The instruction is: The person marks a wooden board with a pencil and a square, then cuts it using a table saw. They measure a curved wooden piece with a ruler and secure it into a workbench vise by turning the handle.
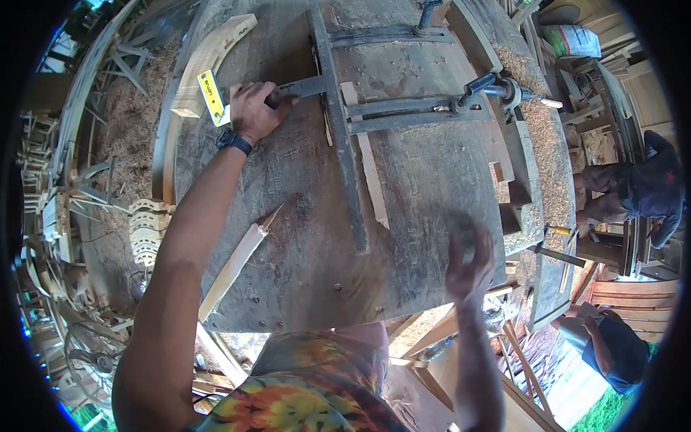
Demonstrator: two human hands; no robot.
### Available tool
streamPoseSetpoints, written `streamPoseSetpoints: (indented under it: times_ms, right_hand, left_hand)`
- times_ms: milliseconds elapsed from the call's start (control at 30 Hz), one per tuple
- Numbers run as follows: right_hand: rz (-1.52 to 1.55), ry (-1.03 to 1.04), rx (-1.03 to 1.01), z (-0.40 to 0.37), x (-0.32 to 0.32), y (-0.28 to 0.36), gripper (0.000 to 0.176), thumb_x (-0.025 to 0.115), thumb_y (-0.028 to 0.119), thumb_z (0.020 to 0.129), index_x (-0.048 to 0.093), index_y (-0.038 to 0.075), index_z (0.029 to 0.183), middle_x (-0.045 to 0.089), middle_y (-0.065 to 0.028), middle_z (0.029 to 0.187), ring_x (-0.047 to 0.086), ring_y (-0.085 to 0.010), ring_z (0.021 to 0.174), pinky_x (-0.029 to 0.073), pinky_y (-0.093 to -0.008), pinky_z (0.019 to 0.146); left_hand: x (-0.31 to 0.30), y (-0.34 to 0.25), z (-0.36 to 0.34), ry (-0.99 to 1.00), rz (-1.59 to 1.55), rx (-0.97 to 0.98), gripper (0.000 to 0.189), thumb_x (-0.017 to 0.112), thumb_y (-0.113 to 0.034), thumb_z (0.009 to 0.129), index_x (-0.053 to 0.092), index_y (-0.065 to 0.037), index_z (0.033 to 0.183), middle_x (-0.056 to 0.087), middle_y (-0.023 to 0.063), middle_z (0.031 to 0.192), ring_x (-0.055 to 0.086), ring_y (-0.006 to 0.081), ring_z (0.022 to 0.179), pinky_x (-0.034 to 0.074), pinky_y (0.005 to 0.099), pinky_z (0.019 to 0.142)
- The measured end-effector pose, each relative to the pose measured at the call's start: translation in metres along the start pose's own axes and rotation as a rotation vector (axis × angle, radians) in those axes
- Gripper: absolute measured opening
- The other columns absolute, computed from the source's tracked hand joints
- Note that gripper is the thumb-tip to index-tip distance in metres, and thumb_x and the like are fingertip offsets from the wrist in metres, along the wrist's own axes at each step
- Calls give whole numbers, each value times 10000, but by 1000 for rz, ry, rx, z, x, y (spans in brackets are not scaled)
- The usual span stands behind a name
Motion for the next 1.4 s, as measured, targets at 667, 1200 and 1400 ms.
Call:
streamPoseSetpoints:
  times_ms: [667, 1200, 1400]
  right_hand:
    - [553, 238, 668, 305, 66, -10, 241, 766, 212, 789, 671, 74, 963, 585, -45, 966, 549, -208, 991, 441, -400, 895]
    - [-530, 459, -528, 311, 25, 28, 622, 570, -107, 878, 549, 182, 1429, 673, -210, 1193, 664, -316, 1152, 534, -431, 957]
    - [840, 139, 542, 301, 53, -39, 580, 847, 277, 745, 637, 60, 1241, 637, -112, 1093, 556, -251, 1045, 402, -398, 982]
  left_hand:
    - [-4, -4, -1, -70, -49, 16, 425, 811, -510, 792, 632, -130, 731, 651, 24, 681, 646, 248, 701, 400, 390, 826]
    - [-4, -4, -1, -51, -39, 23, 464, 811, -534, 785, 590, -137, 691, 636, 21, 660, 633, 245, 667, 401, 393, 777]
    - [-1, -1, -1, -58, -43, 25, 472, 807, -533, 793, 575, -132, 700, 641, 38, 666, 636, 253, 665, 398, 391, 781]
Point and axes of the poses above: each hand's wrist, its own z-axis towards the middle knuckle, its own x-axis out of the palm, y = z × x, the point moved 4 cm from there along z, towards the middle knuckle
